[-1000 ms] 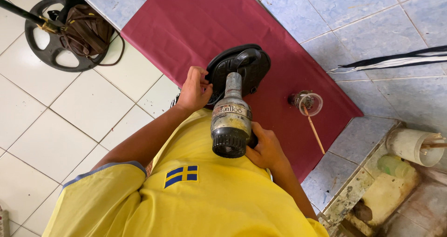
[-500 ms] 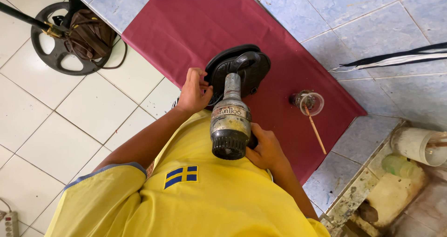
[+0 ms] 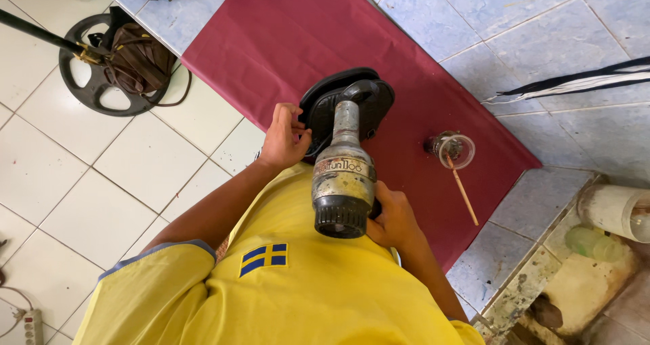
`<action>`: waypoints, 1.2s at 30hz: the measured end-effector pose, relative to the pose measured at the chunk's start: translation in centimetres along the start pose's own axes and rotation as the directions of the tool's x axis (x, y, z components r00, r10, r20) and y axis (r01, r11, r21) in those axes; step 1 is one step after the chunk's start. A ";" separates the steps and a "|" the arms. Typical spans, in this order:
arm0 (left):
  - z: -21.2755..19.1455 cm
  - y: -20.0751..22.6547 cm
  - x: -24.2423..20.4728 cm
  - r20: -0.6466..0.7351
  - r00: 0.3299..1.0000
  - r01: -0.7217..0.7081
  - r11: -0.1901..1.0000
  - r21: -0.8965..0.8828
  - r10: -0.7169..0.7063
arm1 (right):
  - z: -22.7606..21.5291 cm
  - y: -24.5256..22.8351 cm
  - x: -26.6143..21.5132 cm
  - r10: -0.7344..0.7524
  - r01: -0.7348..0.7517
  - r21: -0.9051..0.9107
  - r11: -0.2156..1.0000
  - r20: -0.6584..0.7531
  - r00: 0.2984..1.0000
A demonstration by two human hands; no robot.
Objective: The person paints a black handbag with a brush, applying a dark substance to the exterior and interior surfaces. They then use a heat gun to dry the painted areas.
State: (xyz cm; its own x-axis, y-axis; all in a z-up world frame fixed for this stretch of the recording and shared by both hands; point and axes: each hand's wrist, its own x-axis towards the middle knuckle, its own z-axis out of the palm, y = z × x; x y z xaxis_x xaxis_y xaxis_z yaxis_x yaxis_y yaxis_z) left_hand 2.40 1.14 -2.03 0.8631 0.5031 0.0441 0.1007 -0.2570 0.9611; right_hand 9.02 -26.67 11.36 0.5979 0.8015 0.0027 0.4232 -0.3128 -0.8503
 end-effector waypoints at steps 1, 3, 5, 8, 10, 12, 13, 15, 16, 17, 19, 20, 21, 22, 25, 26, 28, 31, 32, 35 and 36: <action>0.0 0.0 0.0 0.000 1.000 -0.001 1.000 0.003 0.001 | 0.0 0.3 -0.1 -0.002 0.002 0.002 1.000 -0.001 1.000; 0.0 0.1 0.0 0.002 1.000 -0.002 1.000 0.006 0.002 | 0.0 1.0 -0.5 -0.020 0.023 0.078 0.997 -0.029 0.999; -0.2 0.7 0.0 0.015 1.000 -0.003 1.000 0.009 0.002 | 0.1 1.0 -0.7 -0.021 0.022 0.082 0.996 -0.020 1.000; -0.2 1.1 0.0 0.025 1.000 -0.003 1.000 0.017 0.002 | -0.1 -0.2 -0.2 -0.036 0.036 0.041 0.999 -0.013 0.999; -0.2 1.3 0.0 0.022 1.000 0.000 1.000 0.021 -0.001 | -0.3 -0.8 0.2 -0.048 0.047 -0.004 0.999 -0.015 0.999; -0.3 1.5 -0.1 0.021 1.000 0.004 1.000 0.025 -0.005 | -0.4 -0.6 0.2 -0.068 0.066 -0.032 0.997 -0.069 0.995; -0.3 1.5 -0.1 0.020 1.000 0.007 1.000 0.027 -0.007 | -0.5 -0.7 0.2 -0.067 0.065 -0.029 0.997 -0.067 0.995; -0.2 1.6 -0.1 0.030 0.999 0.025 1.000 0.014 -0.025 | -0.7 -0.8 0.0 -0.054 0.053 -0.013 0.999 -0.089 0.995; -0.2 1.4 -0.2 0.029 0.999 0.027 1.000 0.015 -0.027 | -0.7 -0.8 0.0 -0.053 0.052 -0.011 0.999 -0.087 0.995; -0.1 1.2 -0.3 0.025 1.000 0.016 1.000 0.024 -0.017 | -0.8 -0.8 -0.1 -0.047 0.049 0.031 0.998 -0.074 0.996; -0.1 1.1 -0.1 0.023 1.000 0.003 0.999 0.032 -0.004 | -1.1 -1.9 0.2 -0.041 0.045 0.072 0.996 -0.063 0.997; -0.2 1.2 0.0 0.020 1.000 -0.002 0.999 0.039 0.001 | -1.4 -2.9 0.5 -0.042 0.048 0.076 0.996 -0.077 0.996; -0.2 1.4 0.0 0.017 1.000 -0.008 0.999 0.045 0.007 | -1.7 -4.0 0.7 -0.043 0.050 0.080 0.996 -0.091 0.995; -0.3 1.4 0.0 0.020 1.000 -0.007 0.999 0.044 0.007 | -1.8 -3.7 0.5 -0.040 0.047 0.079 0.996 -0.093 0.995; -0.4 1.6 0.2 0.031 0.999 -0.014 0.997 0.070 0.012 | -2.1 -2.8 -0.5 0.009 0.009 0.210 0.978 -0.085 0.996; -0.4 1.6 0.1 0.032 0.999 -0.010 0.997 0.073 0.008 | -2.3 -2.3 -1.0 0.041 -0.017 0.305 0.952 -0.075 0.996; -0.2 1.4 0.2 0.039 0.999 -0.010 0.997 0.073 0.008 | -2.6 -1.7 -1.7 0.073 -0.041 0.396 0.918 -0.068 0.995; 0.0 1.1 0.3 0.005 1.000 -0.023 0.999 0.034 0.023 | -3.3 -2.6 -1.2 0.122 -0.079 0.565 0.821 -0.039 0.992; 0.0 1.2 0.3 0.001 1.000 -0.026 0.998 0.051 0.026 | -3.8 -4.0 -0.4 0.111 -0.055 0.606 0.793 -0.055 0.992; 0.2 1.0 0.3 -0.008 0.999 -0.033 0.997 0.074 0.034 | -4.8 -4.4 0.3 0.105 0.012 0.680 0.733 -0.131 0.986; 0.2 0.9 0.3 -0.016 0.999 -0.033 0.996 0.079 0.035 | -5.0 -3.9 0.2 0.114 0.053 0.711 0.701 -0.185 0.976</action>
State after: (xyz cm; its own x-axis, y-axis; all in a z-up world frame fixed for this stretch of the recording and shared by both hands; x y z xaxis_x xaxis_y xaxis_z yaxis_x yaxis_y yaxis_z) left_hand 2.85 0.87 -1.24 0.8582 0.5067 0.0815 0.1106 -0.3376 0.9348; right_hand 10.87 -27.80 17.32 0.7577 0.6526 0.0034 -0.1557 0.1859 -0.9702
